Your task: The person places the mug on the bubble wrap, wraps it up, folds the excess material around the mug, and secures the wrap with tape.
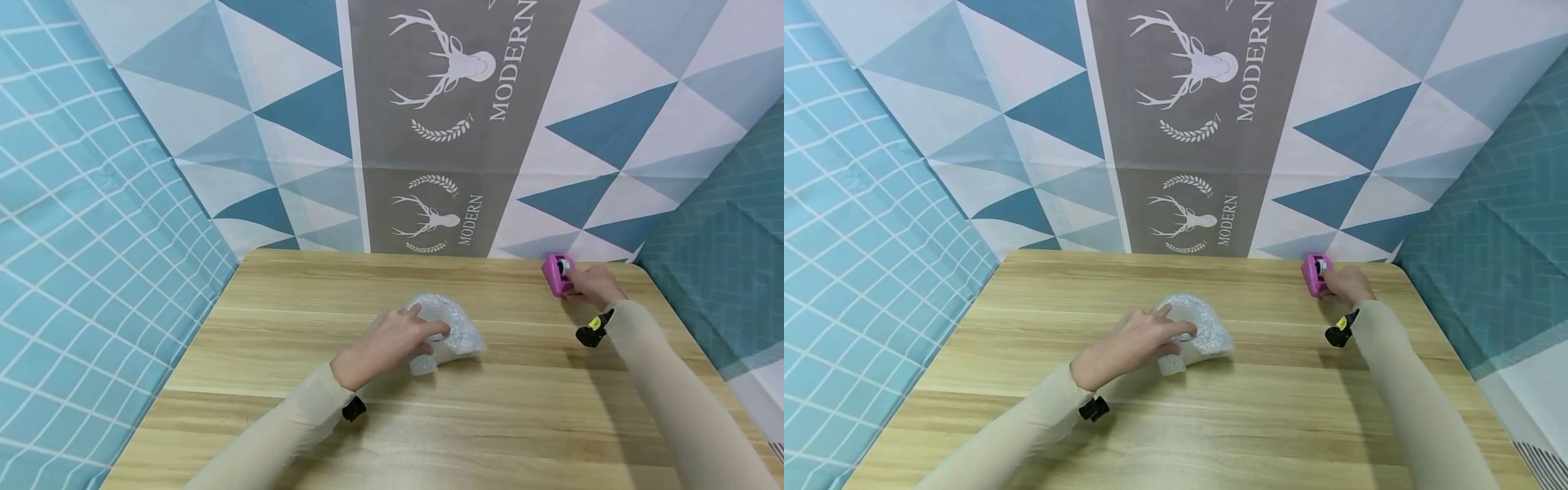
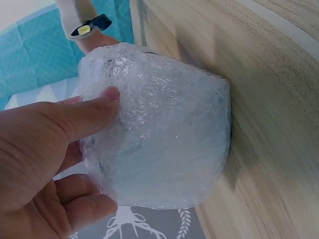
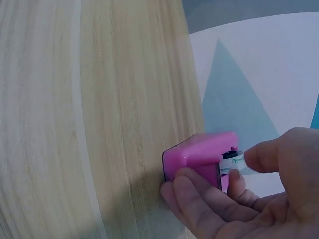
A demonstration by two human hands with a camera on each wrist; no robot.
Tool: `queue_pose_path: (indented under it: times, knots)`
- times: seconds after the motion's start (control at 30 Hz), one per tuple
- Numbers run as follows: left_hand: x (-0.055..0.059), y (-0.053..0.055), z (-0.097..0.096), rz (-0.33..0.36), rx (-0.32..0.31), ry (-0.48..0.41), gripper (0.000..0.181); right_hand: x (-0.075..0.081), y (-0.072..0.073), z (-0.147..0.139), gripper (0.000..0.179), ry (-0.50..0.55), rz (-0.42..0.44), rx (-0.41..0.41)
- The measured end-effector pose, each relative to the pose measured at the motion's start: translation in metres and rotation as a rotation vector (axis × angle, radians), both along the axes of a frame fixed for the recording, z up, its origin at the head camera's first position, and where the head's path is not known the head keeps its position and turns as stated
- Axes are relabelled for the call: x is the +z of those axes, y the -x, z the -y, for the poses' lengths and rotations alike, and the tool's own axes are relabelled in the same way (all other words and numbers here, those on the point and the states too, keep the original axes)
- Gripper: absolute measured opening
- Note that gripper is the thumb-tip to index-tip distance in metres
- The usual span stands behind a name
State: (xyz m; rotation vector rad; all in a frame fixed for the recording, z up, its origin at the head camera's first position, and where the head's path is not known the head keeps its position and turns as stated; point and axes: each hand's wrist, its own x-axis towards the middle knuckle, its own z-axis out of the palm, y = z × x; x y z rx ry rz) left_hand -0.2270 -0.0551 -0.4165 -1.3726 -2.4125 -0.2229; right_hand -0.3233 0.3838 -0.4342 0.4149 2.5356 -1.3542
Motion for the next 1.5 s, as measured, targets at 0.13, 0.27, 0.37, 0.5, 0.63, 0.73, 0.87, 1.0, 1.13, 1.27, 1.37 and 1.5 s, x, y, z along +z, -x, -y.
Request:
queue_pose_path:
  times: [0.13, 0.27, 0.37, 0.5, 0.63, 0.73, 0.87, 1.0, 1.13, 1.27, 1.37, 1.5]
  knots:
    - [0.0002, -0.0008, 0.0000, 0.005, 0.006, 0.000, 0.033, -0.0023, 0.0025, -0.0023, 0.058, 0.011, 0.018, 0.011]
    - [-0.0002, -0.0006, -0.0003, 0.006, 0.002, 0.000, 0.034, -0.0022, 0.0030, -0.0041, 0.054, -0.054, 0.022, 0.005]
    - [-0.0009, 0.0001, -0.0005, 0.002, -0.002, 0.005, 0.035, -0.0009, 0.0025, -0.0047, 0.050, -0.121, 0.015, 0.001]
    - [-0.0006, -0.0001, -0.0005, 0.007, 0.000, 0.011, 0.035, 0.0002, 0.0027, -0.0049, 0.049, -0.159, 0.016, 0.000]
    - [-0.0003, -0.0003, -0.0004, 0.015, 0.004, 0.009, 0.035, 0.0003, 0.0030, -0.0043, 0.049, -0.149, 0.025, -0.010]
    - [0.0001, -0.0003, -0.0002, 0.015, 0.003, 0.001, 0.035, 0.0010, 0.0025, -0.0040, 0.048, -0.127, 0.024, -0.016]
    - [0.0007, -0.0006, -0.0002, 0.015, 0.004, 0.001, 0.035, 0.0020, 0.0011, -0.0042, 0.048, -0.090, 0.019, -0.011]
    - [0.0004, -0.0002, -0.0007, 0.021, 0.006, 0.000, 0.035, 0.0010, 0.0017, -0.0059, 0.047, -0.056, 0.024, -0.016]
    - [0.0002, 0.0004, -0.0010, 0.022, 0.004, -0.005, 0.035, -0.0012, 0.0039, -0.0086, 0.045, -0.035, 0.025, -0.029]
    - [0.0001, 0.0006, -0.0014, 0.022, 0.005, -0.003, 0.035, -0.0023, 0.0045, -0.0104, 0.044, -0.025, 0.018, -0.039]
    - [-0.0003, 0.0006, -0.0014, 0.023, 0.007, 0.002, 0.035, -0.0027, 0.0043, -0.0102, 0.046, -0.033, 0.012, -0.038]
    - [-0.0006, 0.0004, -0.0012, 0.022, 0.006, 0.003, 0.035, -0.0024, 0.0033, -0.0079, 0.050, -0.037, 0.010, -0.042]
